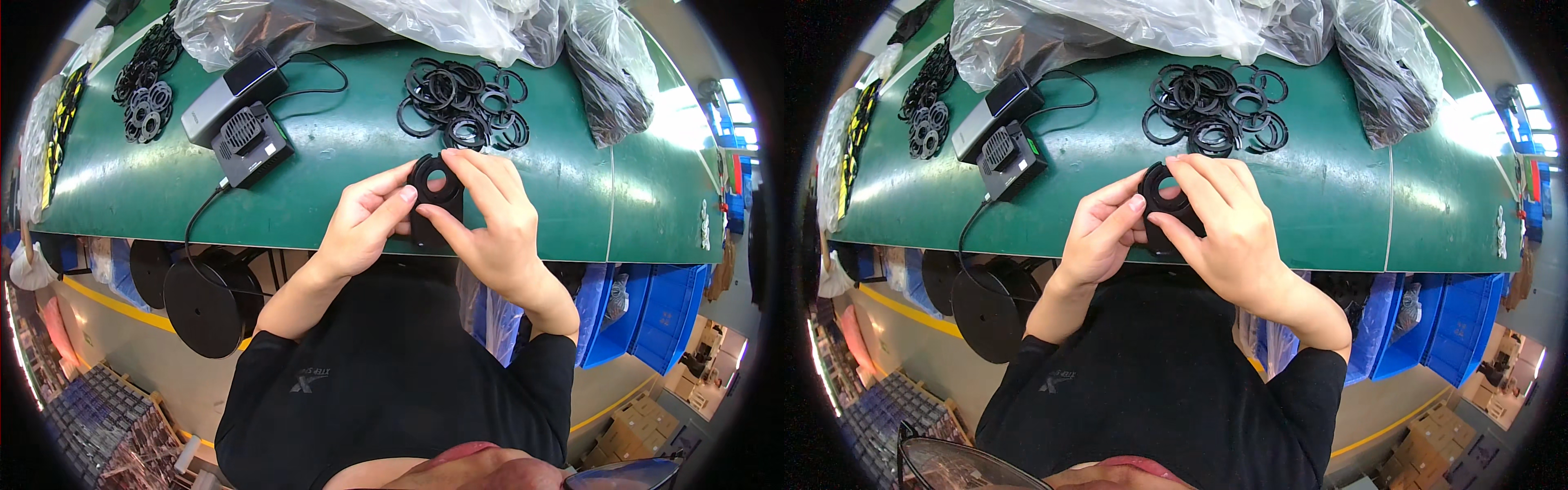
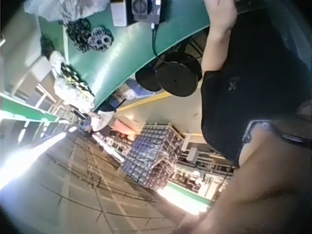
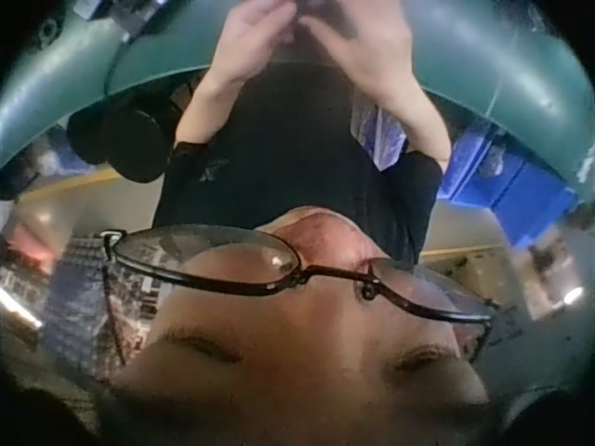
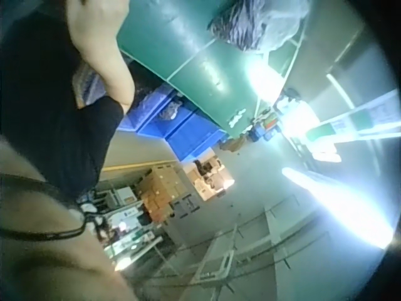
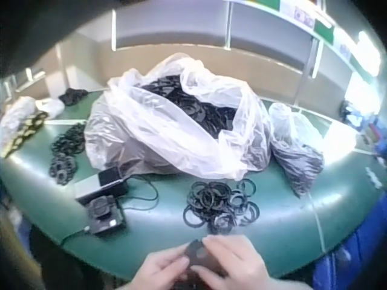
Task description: The person assembles small circular plastic components into a larger black base plate by hand, taking the components from a storage bag and a blue bin and fitting them into the base plate.
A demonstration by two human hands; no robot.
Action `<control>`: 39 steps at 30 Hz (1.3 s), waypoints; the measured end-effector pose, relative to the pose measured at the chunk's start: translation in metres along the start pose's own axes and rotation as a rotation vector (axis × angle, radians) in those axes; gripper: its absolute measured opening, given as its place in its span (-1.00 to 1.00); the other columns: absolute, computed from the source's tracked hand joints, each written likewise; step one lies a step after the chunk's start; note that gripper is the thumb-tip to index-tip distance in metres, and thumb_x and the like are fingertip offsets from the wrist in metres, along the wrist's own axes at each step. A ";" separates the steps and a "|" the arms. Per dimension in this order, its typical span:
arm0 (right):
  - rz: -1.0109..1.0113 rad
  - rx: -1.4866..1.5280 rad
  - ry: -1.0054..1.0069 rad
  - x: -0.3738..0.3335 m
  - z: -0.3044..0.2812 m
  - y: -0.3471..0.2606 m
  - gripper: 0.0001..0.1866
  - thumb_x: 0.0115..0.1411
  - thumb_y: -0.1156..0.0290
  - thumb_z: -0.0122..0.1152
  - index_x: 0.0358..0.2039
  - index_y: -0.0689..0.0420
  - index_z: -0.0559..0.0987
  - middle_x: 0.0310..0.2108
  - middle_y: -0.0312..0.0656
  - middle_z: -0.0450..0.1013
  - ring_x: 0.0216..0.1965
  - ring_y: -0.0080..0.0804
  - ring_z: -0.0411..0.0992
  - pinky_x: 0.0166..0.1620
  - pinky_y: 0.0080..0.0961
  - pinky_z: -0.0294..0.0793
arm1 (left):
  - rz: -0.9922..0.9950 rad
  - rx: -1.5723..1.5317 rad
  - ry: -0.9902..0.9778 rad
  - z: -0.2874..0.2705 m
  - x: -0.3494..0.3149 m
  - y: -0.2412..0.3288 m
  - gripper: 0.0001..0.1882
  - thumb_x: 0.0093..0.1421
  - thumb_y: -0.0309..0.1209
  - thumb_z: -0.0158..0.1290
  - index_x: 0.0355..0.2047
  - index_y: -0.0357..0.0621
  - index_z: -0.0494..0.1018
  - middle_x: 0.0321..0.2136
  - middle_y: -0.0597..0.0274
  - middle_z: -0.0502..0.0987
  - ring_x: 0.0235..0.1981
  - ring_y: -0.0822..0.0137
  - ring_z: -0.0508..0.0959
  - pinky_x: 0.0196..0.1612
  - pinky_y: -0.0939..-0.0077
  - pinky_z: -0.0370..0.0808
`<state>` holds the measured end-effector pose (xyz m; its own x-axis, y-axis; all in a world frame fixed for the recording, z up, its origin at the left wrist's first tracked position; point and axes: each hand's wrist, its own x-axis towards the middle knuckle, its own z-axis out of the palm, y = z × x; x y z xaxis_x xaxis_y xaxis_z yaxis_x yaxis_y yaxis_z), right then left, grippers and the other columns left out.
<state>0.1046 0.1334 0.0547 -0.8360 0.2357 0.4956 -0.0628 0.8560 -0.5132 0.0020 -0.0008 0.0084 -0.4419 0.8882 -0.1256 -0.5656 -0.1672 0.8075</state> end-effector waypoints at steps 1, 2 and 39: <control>0.002 -0.010 -0.008 0.000 0.000 -0.001 -0.50 -0.22 0.51 0.39 -0.18 0.31 0.49 -0.19 -0.05 0.42 -0.22 -0.12 0.38 -0.18 -0.35 0.42 | -0.001 -0.002 0.000 -0.001 0.000 -0.001 -0.57 0.29 -0.46 -0.18 0.15 -0.36 0.17 -0.11 0.11 0.46 -0.34 0.58 0.46 -0.42 0.77 0.40; 0.002 -0.010 -0.010 0.000 0.001 -0.001 -0.50 -0.22 0.51 0.39 -0.18 0.31 0.49 -0.19 -0.05 0.42 -0.22 -0.12 0.38 -0.18 -0.35 0.42 | 0.005 0.050 -0.003 -0.003 -0.001 -0.001 -0.59 0.29 -0.44 -0.17 0.13 -0.33 0.20 -0.11 0.16 0.47 -0.27 0.55 0.47 -0.31 0.73 0.42; 0.599 0.774 -0.240 0.002 0.004 0.021 -0.88 0.05 0.58 0.22 -0.36 0.32 0.57 -0.43 -0.25 0.46 -0.42 -0.65 0.41 -0.37 -0.75 0.37 | 0.449 0.633 0.256 0.013 -0.006 -0.011 -0.84 0.14 -0.59 0.03 -0.27 -0.42 0.50 -0.61 0.25 0.53 -0.59 0.63 0.40 -0.54 0.72 0.34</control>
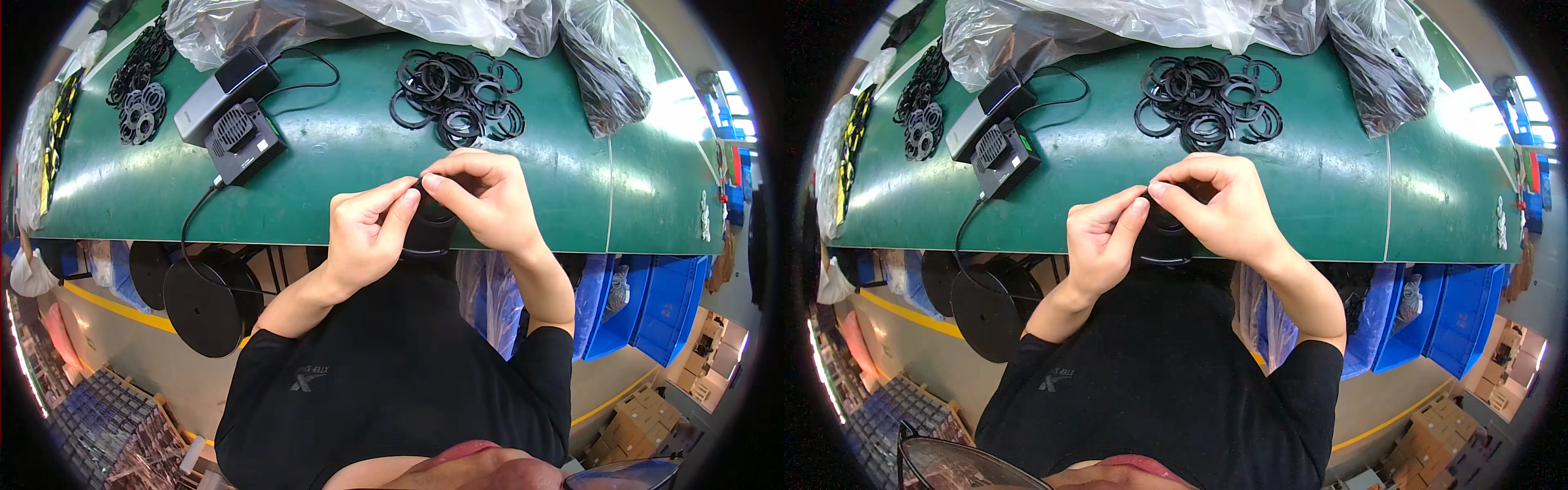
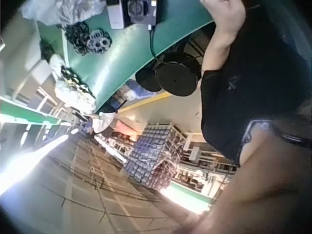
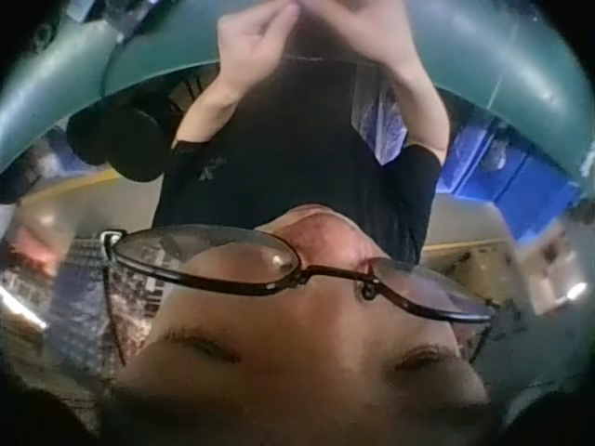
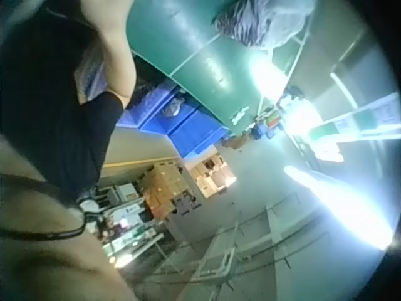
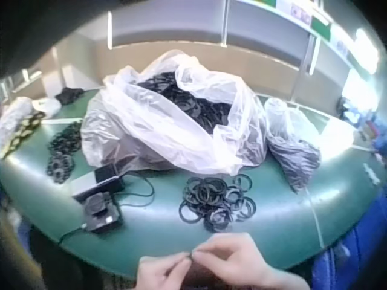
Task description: The person assembles small circular plastic components into a larger black base plate by hand, taking the components from a storage bag and a blue bin and fitting them into the base plate.
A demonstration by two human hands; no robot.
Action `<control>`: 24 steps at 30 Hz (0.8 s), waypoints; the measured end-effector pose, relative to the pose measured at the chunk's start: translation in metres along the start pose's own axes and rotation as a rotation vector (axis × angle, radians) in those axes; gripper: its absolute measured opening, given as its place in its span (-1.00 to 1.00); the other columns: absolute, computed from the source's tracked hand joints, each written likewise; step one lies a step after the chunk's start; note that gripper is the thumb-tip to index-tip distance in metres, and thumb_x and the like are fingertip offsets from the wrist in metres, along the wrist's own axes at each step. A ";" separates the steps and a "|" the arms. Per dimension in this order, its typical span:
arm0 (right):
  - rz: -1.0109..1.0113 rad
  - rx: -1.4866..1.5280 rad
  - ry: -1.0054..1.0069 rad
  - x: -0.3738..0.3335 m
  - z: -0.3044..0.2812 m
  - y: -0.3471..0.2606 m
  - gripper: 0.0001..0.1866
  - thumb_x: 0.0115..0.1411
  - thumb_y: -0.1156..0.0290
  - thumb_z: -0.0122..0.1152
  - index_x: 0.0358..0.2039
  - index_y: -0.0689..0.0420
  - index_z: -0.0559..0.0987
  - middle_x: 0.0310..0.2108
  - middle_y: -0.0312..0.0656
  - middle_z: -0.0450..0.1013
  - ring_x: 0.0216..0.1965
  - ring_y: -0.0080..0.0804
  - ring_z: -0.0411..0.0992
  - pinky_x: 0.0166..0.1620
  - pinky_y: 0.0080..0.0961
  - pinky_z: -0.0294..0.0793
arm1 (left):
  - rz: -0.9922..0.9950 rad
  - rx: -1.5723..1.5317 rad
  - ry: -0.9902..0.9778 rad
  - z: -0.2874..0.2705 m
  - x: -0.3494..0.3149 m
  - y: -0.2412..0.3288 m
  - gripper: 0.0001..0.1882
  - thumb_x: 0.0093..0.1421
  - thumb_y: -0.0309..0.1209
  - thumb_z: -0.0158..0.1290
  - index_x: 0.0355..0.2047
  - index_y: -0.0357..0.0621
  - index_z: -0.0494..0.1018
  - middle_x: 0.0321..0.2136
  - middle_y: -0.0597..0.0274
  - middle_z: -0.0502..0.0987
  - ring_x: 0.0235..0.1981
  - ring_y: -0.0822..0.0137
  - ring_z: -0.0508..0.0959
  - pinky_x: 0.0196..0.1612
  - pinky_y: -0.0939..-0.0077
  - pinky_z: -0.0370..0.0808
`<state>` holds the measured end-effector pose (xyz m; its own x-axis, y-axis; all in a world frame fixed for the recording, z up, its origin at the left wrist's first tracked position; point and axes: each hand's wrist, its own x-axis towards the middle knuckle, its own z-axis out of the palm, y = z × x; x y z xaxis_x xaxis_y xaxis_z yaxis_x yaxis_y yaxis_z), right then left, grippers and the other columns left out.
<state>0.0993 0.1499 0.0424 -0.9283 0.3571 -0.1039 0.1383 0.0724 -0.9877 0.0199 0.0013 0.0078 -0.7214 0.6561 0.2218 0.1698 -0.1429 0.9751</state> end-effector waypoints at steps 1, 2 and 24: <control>-0.009 0.010 0.004 0.000 0.000 0.000 -0.89 0.05 0.58 0.22 -0.37 0.33 0.57 -0.44 -0.25 0.46 -0.43 -0.64 0.41 -0.38 -0.75 0.37 | -0.024 0.007 -0.028 -0.001 0.001 0.002 -0.84 0.14 -0.59 0.03 -0.28 -0.41 0.50 -0.60 0.24 0.54 -0.58 0.63 0.41 -0.53 0.72 0.35; -0.008 0.011 0.008 -0.002 0.000 -0.001 -0.89 0.05 0.58 0.22 -0.37 0.33 0.57 -0.44 -0.25 0.46 -0.43 -0.64 0.41 -0.38 -0.75 0.37 | -0.049 0.013 -0.056 -0.002 0.002 0.003 -0.85 0.15 -0.58 0.02 -0.29 -0.40 0.50 -0.58 0.24 0.55 -0.57 0.63 0.42 -0.51 0.72 0.36; -0.606 -0.664 0.389 -0.025 0.013 0.010 -0.55 -0.17 0.59 0.40 -0.19 0.29 0.52 -0.16 -0.01 0.42 -0.35 -0.29 0.50 -0.35 -0.54 0.52 | -0.362 -0.576 -0.197 -0.008 0.011 -0.001 -0.70 0.11 -0.67 0.00 -0.10 -0.46 0.38 -0.20 0.03 0.52 -0.16 0.36 0.52 -0.05 0.52 0.46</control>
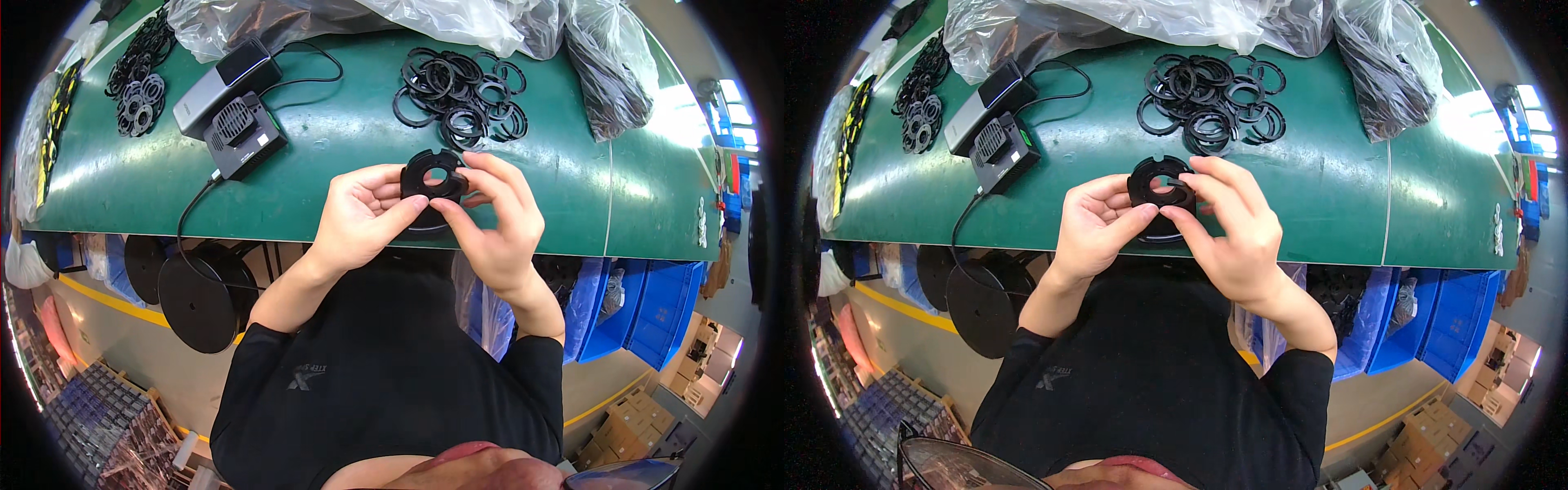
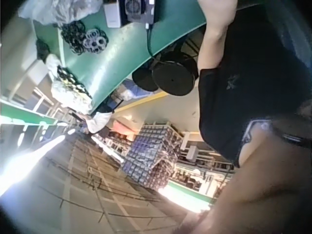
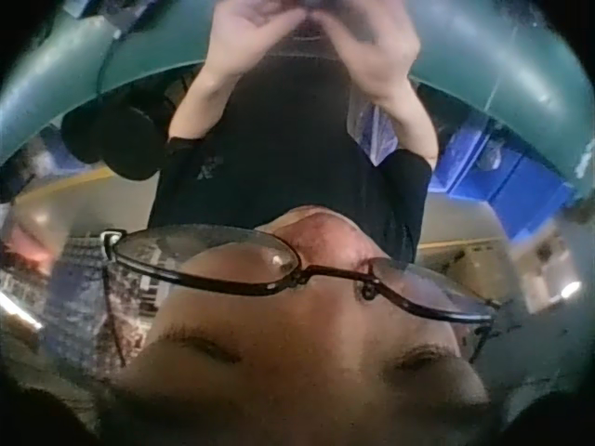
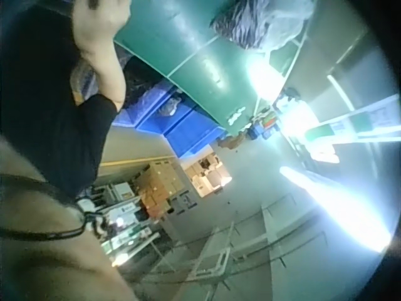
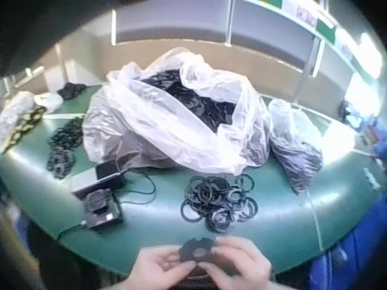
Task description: The person assembles small circular plastic components into a larger black base plate by hand, taking the components from a storage bag and a blue bin and fitting them into the base plate.
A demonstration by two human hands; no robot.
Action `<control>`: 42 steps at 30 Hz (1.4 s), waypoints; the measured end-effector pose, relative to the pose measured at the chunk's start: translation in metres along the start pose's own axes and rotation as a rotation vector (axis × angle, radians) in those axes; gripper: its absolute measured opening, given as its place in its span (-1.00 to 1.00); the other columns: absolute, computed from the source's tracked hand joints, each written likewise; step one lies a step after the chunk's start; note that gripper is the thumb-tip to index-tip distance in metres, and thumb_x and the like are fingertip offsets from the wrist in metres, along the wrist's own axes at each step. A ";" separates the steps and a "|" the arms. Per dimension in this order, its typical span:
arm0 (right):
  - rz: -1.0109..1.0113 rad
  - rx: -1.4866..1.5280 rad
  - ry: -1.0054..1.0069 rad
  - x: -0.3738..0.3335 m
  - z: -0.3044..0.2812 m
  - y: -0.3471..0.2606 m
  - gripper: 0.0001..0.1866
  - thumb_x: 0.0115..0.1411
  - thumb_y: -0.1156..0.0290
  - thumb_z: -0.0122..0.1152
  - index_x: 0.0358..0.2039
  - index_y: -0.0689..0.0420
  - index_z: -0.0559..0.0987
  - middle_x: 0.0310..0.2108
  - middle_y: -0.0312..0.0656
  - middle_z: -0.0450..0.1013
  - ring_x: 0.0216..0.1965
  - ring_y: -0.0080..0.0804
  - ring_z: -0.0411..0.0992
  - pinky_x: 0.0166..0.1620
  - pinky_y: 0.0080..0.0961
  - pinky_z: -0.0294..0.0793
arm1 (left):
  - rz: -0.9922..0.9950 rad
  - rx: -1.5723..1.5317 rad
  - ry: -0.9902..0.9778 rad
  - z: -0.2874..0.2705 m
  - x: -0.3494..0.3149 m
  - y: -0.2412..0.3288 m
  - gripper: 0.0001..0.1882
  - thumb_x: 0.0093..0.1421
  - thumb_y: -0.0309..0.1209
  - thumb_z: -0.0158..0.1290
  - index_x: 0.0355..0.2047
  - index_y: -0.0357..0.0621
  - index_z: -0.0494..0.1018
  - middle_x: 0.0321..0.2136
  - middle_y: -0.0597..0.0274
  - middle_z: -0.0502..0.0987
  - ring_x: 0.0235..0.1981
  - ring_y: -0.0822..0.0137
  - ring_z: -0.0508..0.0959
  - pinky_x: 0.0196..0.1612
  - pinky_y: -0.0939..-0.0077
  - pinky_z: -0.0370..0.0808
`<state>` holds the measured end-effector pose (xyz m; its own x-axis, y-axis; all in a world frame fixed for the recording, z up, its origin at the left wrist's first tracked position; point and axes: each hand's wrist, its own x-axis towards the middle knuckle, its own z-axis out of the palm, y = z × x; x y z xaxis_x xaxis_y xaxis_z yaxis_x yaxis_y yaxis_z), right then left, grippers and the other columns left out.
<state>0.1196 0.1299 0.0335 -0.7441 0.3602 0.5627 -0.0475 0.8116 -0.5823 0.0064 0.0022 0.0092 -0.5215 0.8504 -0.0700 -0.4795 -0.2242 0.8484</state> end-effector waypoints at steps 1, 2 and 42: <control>0.098 0.119 0.012 -0.001 0.002 0.000 -0.59 -0.17 0.60 0.39 -0.23 0.29 0.53 -0.16 -0.02 0.43 -0.37 -0.33 0.51 -0.35 -0.57 0.53 | 0.007 0.022 0.002 0.000 -0.001 -0.001 -0.70 0.11 -0.67 0.01 -0.11 -0.47 0.38 -0.20 0.02 0.52 -0.16 0.35 0.52 -0.05 0.52 0.46; 0.196 0.237 0.023 -0.001 0.002 0.001 -0.64 -0.17 0.62 0.39 -0.28 0.30 0.53 -0.16 -0.04 0.44 -0.40 -0.38 0.51 -0.36 -0.59 0.54 | 0.014 0.045 0.003 0.000 -0.002 -0.001 -0.69 0.10 -0.68 0.01 -0.11 -0.47 0.38 -0.19 0.02 0.52 -0.17 0.35 0.52 -0.05 0.52 0.46; 0.237 0.351 -0.076 -0.005 0.001 0.009 -0.80 -0.13 0.65 0.34 -0.43 0.31 0.54 -0.38 -0.10 0.50 -0.44 -0.45 0.51 -0.39 -0.62 0.51 | 0.106 0.111 0.005 -0.001 -0.006 -0.006 -0.66 0.09 -0.70 0.02 -0.08 -0.48 0.36 -0.20 0.01 0.51 -0.18 0.36 0.53 -0.06 0.54 0.48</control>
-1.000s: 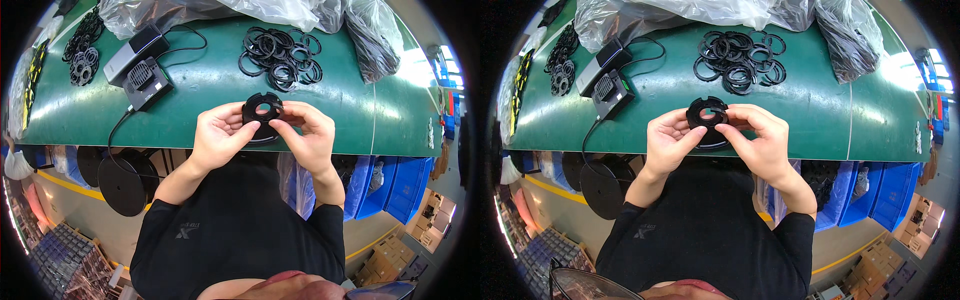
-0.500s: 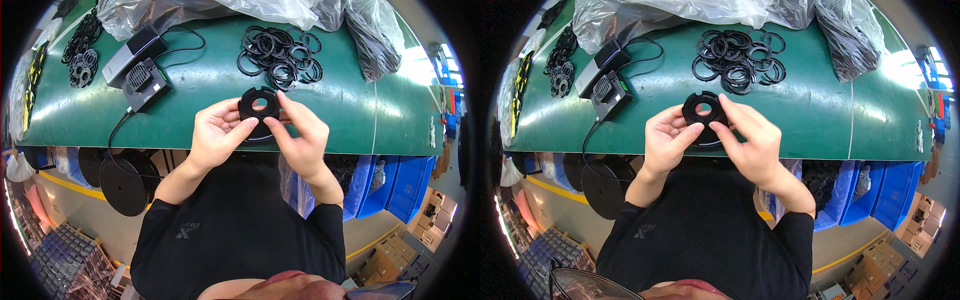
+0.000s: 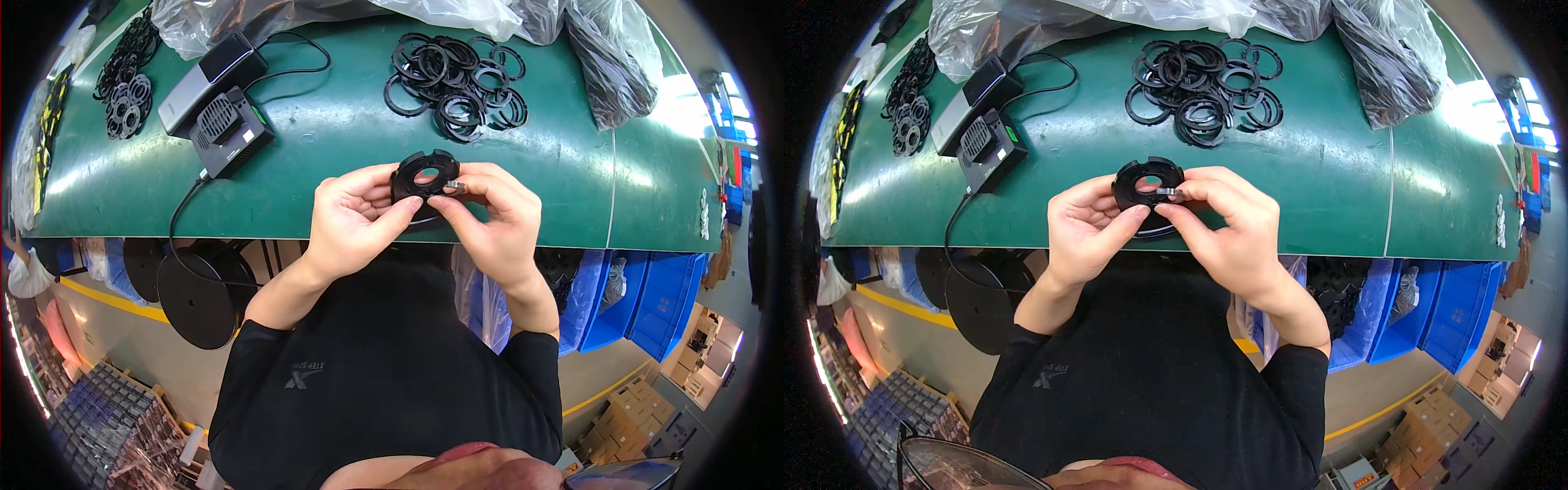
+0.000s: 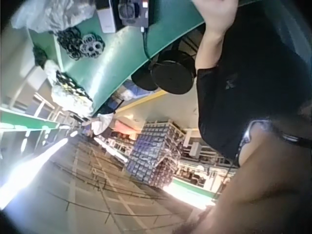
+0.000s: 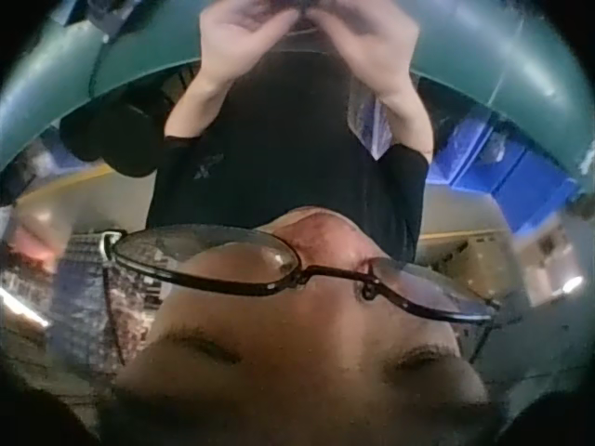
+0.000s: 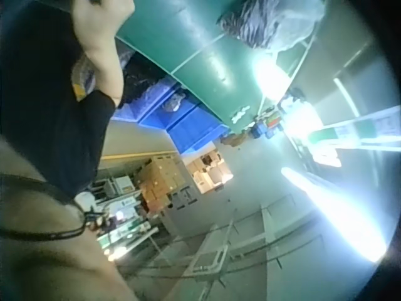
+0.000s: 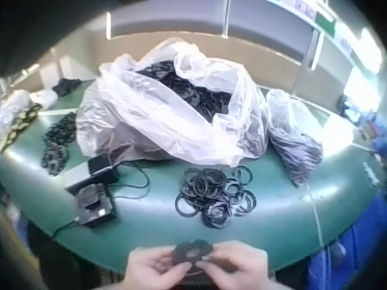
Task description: The person assembles small circular plastic components into a larger black base plate by hand, taking the components from a storage bag and a blue bin and fitting them into the base plate.
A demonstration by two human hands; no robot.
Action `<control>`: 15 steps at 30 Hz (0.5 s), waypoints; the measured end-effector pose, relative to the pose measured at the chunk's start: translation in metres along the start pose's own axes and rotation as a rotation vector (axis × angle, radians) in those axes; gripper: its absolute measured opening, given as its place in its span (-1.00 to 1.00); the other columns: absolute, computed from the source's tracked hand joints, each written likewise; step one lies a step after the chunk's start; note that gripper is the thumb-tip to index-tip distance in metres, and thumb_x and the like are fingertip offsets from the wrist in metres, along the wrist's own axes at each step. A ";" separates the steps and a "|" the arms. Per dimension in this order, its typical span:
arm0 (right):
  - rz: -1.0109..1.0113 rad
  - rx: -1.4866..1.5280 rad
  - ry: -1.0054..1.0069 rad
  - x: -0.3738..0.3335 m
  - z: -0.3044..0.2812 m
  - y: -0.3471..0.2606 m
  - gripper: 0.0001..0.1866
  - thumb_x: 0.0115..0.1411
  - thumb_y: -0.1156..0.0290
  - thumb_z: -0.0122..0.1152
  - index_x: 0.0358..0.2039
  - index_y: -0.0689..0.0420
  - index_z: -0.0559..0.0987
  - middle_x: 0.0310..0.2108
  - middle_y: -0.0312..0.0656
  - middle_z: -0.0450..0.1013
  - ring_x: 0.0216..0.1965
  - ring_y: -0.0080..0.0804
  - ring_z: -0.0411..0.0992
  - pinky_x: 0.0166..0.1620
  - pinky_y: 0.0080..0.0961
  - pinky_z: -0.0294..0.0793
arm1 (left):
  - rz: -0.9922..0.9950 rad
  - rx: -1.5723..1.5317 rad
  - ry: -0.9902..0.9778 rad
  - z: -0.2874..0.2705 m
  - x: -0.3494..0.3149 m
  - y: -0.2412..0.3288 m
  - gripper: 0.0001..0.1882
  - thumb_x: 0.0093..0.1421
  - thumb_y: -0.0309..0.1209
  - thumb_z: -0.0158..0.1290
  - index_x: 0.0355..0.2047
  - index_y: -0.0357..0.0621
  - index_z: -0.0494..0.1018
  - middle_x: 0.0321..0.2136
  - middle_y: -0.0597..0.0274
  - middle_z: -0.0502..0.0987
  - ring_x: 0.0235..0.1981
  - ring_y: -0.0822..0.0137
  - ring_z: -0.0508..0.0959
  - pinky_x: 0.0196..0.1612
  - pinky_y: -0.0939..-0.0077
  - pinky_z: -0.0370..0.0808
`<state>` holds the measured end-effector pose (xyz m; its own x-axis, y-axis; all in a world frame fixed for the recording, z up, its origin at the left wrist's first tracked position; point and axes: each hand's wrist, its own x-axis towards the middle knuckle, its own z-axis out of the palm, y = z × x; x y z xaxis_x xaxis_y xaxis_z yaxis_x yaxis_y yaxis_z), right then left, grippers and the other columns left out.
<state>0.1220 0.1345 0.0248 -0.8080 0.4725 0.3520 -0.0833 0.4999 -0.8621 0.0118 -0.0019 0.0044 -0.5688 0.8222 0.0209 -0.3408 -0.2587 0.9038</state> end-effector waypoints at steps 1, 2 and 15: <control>0.002 0.000 0.002 -0.001 0.001 0.000 -0.80 -0.13 0.65 0.34 -0.43 0.31 0.54 -0.38 -0.10 0.50 -0.44 -0.45 0.51 -0.39 -0.62 0.51 | 0.006 0.012 0.000 0.000 0.000 0.000 -0.66 0.09 -0.70 0.02 -0.08 -0.48 0.36 -0.20 0.02 0.52 -0.18 0.37 0.53 -0.06 0.54 0.48; -0.031 -0.039 0.039 -0.002 0.004 -0.001 -0.80 -0.13 0.65 0.34 -0.43 0.31 0.54 -0.41 -0.11 0.49 -0.45 -0.45 0.50 -0.40 -0.63 0.51 | 0.011 0.023 0.000 0.000 0.000 0.000 -0.65 0.09 -0.70 0.03 -0.08 -0.47 0.36 -0.21 0.03 0.52 -0.19 0.37 0.53 -0.07 0.55 0.48; 0.245 0.308 0.153 -0.005 0.012 -0.008 -0.76 -0.05 0.66 0.30 -0.33 0.32 0.48 -0.39 -0.16 0.49 -0.37 -0.52 0.50 -0.31 -0.63 0.51 | -0.013 0.001 0.008 0.000 0.000 0.001 -0.64 0.09 -0.69 0.03 -0.06 -0.47 0.35 -0.19 0.01 0.51 -0.17 0.36 0.53 -0.06 0.53 0.48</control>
<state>0.1202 0.1193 0.0258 -0.7319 0.6641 0.1527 -0.0884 0.1297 -0.9876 0.0115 -0.0017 0.0055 -0.5705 0.8213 0.0059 -0.3476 -0.2479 0.9043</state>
